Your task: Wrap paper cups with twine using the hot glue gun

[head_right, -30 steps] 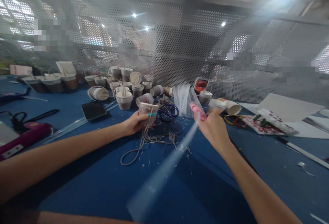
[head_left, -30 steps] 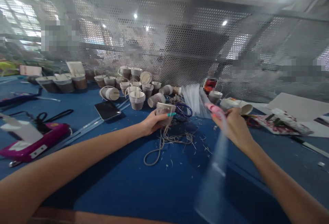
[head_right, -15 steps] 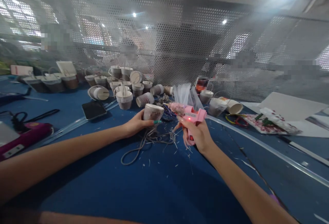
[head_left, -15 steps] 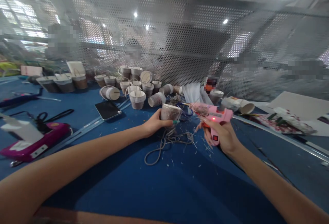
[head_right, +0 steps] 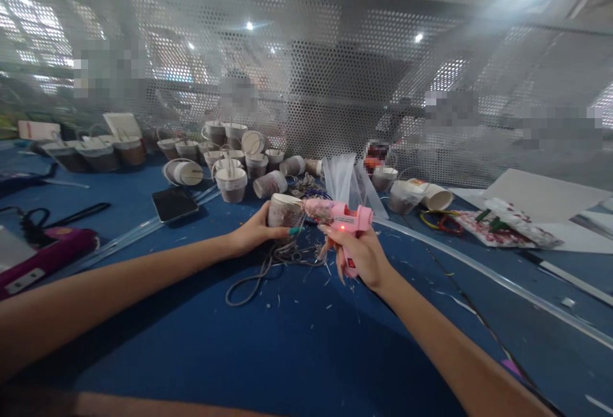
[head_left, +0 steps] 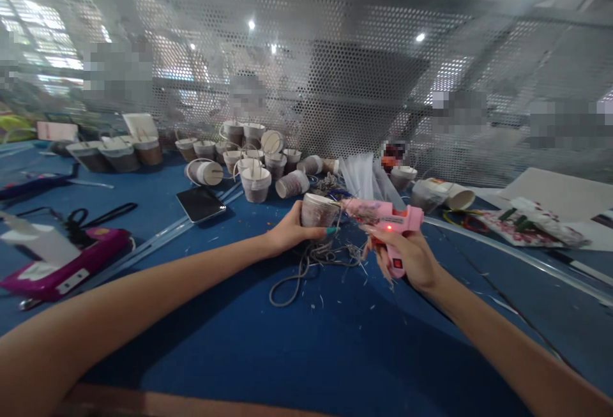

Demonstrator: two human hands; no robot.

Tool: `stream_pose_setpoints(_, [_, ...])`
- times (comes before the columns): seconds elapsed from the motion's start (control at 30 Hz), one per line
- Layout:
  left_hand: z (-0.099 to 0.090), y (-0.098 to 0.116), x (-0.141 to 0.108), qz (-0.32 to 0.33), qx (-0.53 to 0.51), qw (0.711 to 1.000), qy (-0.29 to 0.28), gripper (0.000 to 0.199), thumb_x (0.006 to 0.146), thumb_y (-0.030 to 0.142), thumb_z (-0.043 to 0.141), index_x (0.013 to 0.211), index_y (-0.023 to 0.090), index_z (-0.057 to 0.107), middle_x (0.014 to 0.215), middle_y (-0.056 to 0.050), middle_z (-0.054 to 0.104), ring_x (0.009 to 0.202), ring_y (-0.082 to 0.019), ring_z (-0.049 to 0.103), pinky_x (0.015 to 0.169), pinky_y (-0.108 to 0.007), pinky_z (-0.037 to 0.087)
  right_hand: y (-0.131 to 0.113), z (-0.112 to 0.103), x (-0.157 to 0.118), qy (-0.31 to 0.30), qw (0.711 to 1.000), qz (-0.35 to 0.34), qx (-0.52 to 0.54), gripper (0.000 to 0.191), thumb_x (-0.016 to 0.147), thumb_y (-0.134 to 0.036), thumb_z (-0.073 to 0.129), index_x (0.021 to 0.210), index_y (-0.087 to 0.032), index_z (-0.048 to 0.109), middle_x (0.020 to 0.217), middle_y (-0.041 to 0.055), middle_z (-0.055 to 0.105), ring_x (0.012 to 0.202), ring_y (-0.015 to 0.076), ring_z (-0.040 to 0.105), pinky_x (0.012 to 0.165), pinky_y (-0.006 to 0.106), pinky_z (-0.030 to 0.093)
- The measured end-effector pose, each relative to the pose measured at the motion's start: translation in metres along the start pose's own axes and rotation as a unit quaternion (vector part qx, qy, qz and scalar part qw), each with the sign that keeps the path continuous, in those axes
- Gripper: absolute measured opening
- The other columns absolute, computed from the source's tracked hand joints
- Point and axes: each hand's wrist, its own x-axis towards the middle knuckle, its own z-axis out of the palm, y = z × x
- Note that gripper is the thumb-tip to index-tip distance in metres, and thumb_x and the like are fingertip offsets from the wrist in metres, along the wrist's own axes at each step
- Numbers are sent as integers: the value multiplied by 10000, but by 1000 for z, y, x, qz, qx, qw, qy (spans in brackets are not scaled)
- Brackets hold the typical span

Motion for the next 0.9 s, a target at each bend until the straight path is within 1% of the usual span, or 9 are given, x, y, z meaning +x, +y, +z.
stream_pose_setpoints(0.13, [0, -1, 0, 0, 2, 1000, -4, 710, 587, 234, 827, 1166, 150, 425, 1237, -150, 554, 1192, -315, 519, 1026, -490, 404, 0, -1, -1, 5, 1000, 11, 3, 367, 722, -456, 671, 490, -177, 616, 296, -10, 471, 249, 121, 437, 302, 261, 368])
stream_pose_setpoints(0.23, [1, 0, -1, -1, -2, 1000, -9, 722, 582, 224, 825, 1173, 136, 418, 1242, -158, 547, 1192, -317, 518, 1030, -483, 401, -1, 0, 0, 5, 1000, 17, 9, 363, 714, -460, 669, 490, -181, 608, 287, -18, 459, 235, 120, 432, 291, 255, 360])
stream_pose_setpoints(0.37, [2, 1, -1, -6, -5, 1000, -1, 727, 576, 210, 825, 1180, 132, 427, 1234, -157, 553, 1185, -316, 522, 1036, -490, 393, -2, 0, 0, -2, 1000, 6, 12, 377, 697, -466, 669, 459, -188, 581, 273, -15, 448, 230, 135, 448, 284, 262, 356])
stream_pose_setpoints(0.57, [2, 3, -1, -9, -7, 1000, 9, 747, 568, 210, 826, 1198, 128, 435, 1223, -153, 562, 1175, -311, 528, 1045, -485, 382, -1, 0, 1, -2, 1000, 16, 11, 362, 713, -419, 665, 446, -189, 581, 277, -13, 451, 244, 145, 469, 294, 269, 389])
stream_pose_setpoints(0.8, [1, 4, -1, -27, -25, 999, 17, 748, 543, 206, 826, 1177, 129, 436, 1195, -150, 573, 1150, -302, 535, 1018, -463, 399, -3, 1, 1, 6, 1000, 24, 14, 362, 682, -424, 674, 438, -174, 578, 297, 4, 490, 223, 132, 456, 260, 240, 354])
stream_pose_setpoints(0.9, [1, 2, -1, -34, -35, 999, 21, 755, 540, 198, 825, 1187, 136, 441, 1167, -138, 588, 1135, -298, 546, 1013, -470, 398, -4, 1, 0, 18, 999, 27, 15, 361, 674, -421, 685, 437, -178, 562, 281, -7, 460, 229, 138, 465, 257, 236, 353])
